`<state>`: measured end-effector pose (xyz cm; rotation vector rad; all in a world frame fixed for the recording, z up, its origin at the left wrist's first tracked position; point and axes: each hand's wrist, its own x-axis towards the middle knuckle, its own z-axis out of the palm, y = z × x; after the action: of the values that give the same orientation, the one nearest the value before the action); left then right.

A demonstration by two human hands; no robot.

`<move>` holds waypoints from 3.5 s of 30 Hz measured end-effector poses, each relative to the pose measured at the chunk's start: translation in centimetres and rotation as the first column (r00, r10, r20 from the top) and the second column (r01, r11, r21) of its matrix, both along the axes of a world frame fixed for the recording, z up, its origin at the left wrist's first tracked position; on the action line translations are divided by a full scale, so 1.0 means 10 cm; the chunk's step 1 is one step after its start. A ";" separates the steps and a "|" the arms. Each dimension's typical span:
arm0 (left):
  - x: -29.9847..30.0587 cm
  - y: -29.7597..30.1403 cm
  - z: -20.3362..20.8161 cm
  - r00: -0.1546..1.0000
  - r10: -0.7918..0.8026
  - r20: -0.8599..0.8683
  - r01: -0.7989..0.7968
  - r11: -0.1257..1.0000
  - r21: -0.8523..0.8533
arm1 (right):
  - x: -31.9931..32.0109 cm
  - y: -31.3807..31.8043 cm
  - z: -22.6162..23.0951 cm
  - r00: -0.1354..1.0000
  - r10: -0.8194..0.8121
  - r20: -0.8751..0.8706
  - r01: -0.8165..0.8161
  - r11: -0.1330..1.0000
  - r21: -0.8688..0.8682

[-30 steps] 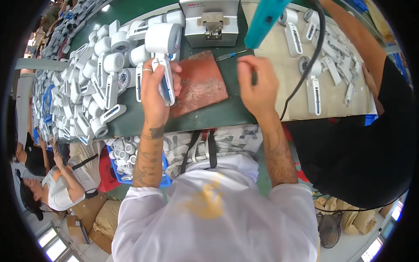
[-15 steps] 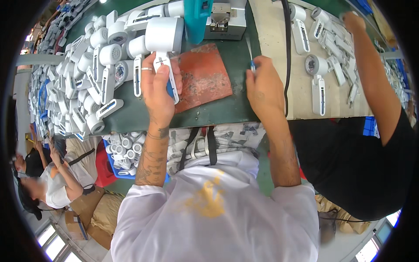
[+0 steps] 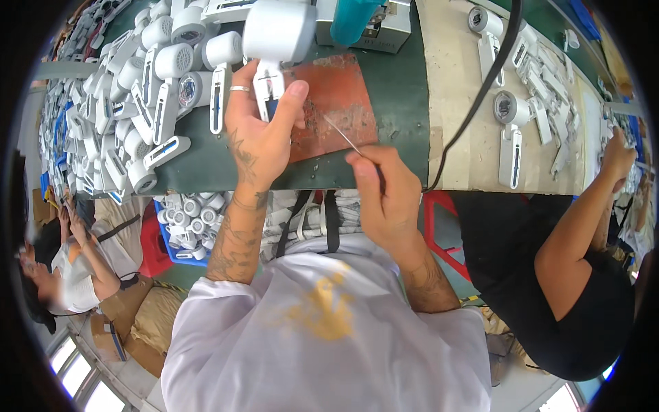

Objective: Assembling components of portable hair dryers using an electric screwdriver at a factory assembly line.

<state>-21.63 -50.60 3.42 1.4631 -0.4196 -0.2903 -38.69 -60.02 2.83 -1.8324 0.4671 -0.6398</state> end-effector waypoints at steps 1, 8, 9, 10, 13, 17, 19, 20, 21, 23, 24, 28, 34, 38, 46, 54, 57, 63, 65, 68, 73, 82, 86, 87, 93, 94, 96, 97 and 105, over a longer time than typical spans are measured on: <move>0.00 -0.03 -0.03 1.000 0.004 -0.005 -0.004 1.000 0.002 | 0.05 -0.02 0.06 0.999 0.035 0.032 -0.031 0.993 -0.113; -0.04 -0.04 -0.04 0.945 0.025 0.325 -0.075 0.987 0.143 | 0.26 -0.06 0.48 0.994 0.098 -0.057 -0.113 0.898 -0.425; -0.03 -0.05 -0.05 0.947 0.023 0.321 -0.073 0.987 0.144 | 0.29 -0.07 0.44 0.998 0.062 -0.019 -0.064 0.893 -0.446; -0.03 -0.05 -0.06 0.940 0.021 0.341 -0.082 0.983 0.164 | 0.31 -0.07 0.41 0.999 0.028 0.021 -0.015 0.886 -0.463; -0.05 -0.05 -0.02 0.929 0.001 0.371 -0.084 0.974 0.208 | 0.31 -0.08 0.38 0.999 0.018 0.027 -0.003 0.882 -0.471; -0.05 -0.05 -0.05 0.924 -0.010 0.383 -0.075 0.976 0.205 | 0.27 -0.07 0.49 0.995 0.035 -0.098 -0.077 0.876 -0.477; -0.04 -0.05 -0.05 0.920 -0.022 0.392 -0.067 0.975 0.212 | 0.27 -0.08 0.47 0.997 0.030 -0.073 -0.063 0.863 -0.502; -0.04 -0.05 -0.05 0.914 -0.029 0.404 -0.066 0.974 0.218 | 0.26 -0.08 0.48 0.997 0.027 -0.075 -0.061 0.863 -0.501; -0.03 -0.05 -0.07 0.915 -0.032 0.402 -0.062 0.974 0.219 | 0.25 -0.08 0.49 0.996 0.026 -0.086 -0.065 0.864 -0.500; 0.01 -0.04 -0.14 0.884 -0.031 0.466 -0.049 0.986 0.158 | 0.25 -0.08 0.50 0.995 0.025 -0.097 -0.070 0.865 -0.498; 0.02 -0.03 -0.15 0.885 -0.032 0.465 -0.048 0.986 0.159 | 0.25 -0.08 0.51 0.993 0.023 -0.112 -0.075 0.868 -0.491; 0.02 -0.02 -0.15 0.888 -0.032 0.459 -0.042 0.988 0.151 | 0.25 -0.07 0.51 0.993 0.009 -0.115 -0.065 0.865 -0.498; 0.00 -0.02 -0.12 0.909 -0.013 0.416 -0.068 0.982 0.178 | 0.27 -0.08 0.48 0.992 0.021 -0.123 -0.077 0.876 -0.476; 0.00 -0.02 -0.12 0.891 -0.015 0.454 -0.094 0.972 0.217 | 0.28 -0.07 0.42 0.998 -0.010 -0.055 -0.019 0.861 -0.508; -0.02 -0.01 -0.11 0.926 -0.019 0.378 -0.064 0.976 0.207 | 0.27 -0.08 0.46 0.994 0.017 -0.111 -0.074 0.837 -0.542; -0.03 0.01 -0.12 0.817 -0.093 0.568 -0.097 0.951 0.295 | 0.29 -0.05 0.59 0.978 -0.038 -0.205 -0.100 0.779 -0.618; -0.02 -0.03 -0.12 0.834 -0.098 0.543 -0.060 0.962 0.265 | 0.32 -0.05 0.59 0.969 -0.045 -0.243 -0.118 0.781 -0.613; -0.07 -0.07 -0.03 0.934 -0.019 0.357 -0.065 0.973 0.221 | 0.28 -0.10 0.46 0.985 -0.044 -0.167 -0.075 0.762 -0.643; -0.10 -0.06 0.04 0.928 -0.022 0.373 -0.099 0.949 0.300 | 0.28 -0.11 0.42 0.991 -0.044 -0.123 -0.051 0.739 -0.672; -0.08 0.01 0.07 0.849 -0.076 0.523 -0.151 0.914 0.377 | 0.27 -0.11 0.45 0.993 -0.045 -0.111 -0.041 0.741 -0.670; -0.06 0.03 0.10 0.769 -0.135 0.625 -0.210 0.869 0.447 | 0.20 -0.07 0.54 0.983 -0.033 -0.180 -0.080 0.806 -0.586; -0.02 0.05 0.05 0.767 -0.148 0.625 -0.214 0.859 0.466 | 0.25 -0.10 0.51 0.990 -0.034 -0.136 -0.051 0.816 -0.575; -0.02 0.05 0.03 0.749 -0.151 0.645 -0.225 0.857 0.463 | 0.26 -0.11 0.48 0.990 -0.031 -0.140 -0.058 0.807 -0.588; -0.02 0.05 0.03 0.749 -0.153 0.645 -0.225 0.857 0.464 | 0.25 -0.11 0.48 0.986 -0.031 -0.163 -0.074 0.797 -0.599; -0.01 0.05 0.00 0.745 -0.153 0.650 -0.216 0.866 0.452 | 0.23 -0.09 0.54 0.979 -0.027 -0.201 -0.103 0.787 -0.608; -0.01 0.04 0.00 0.750 -0.148 0.645 -0.210 0.872 0.443 | 0.22 -0.09 0.54 0.980 -0.023 -0.199 -0.103 0.796 -0.596; -0.01 0.04 -0.01 0.755 -0.142 0.641 -0.204 0.877 0.434 | 0.22 -0.10 0.52 0.978 -0.012 -0.209 -0.116 0.799 -0.590; -0.01 0.03 -0.02 0.762 -0.137 0.633 -0.203 0.878 0.434 | 0.22 -0.10 0.50 0.976 -0.003 -0.219 -0.128 0.802 -0.583; -0.03 0.02 0.00 0.745 -0.165 0.646 -0.219 0.855 0.470 | 0.26 -0.10 0.49 0.972 0.003 -0.234 -0.139 0.812 -0.567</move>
<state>-21.90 -50.37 3.45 2.1099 -0.9611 0.1985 -36.07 -60.97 7.70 -2.5157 0.3655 -0.5621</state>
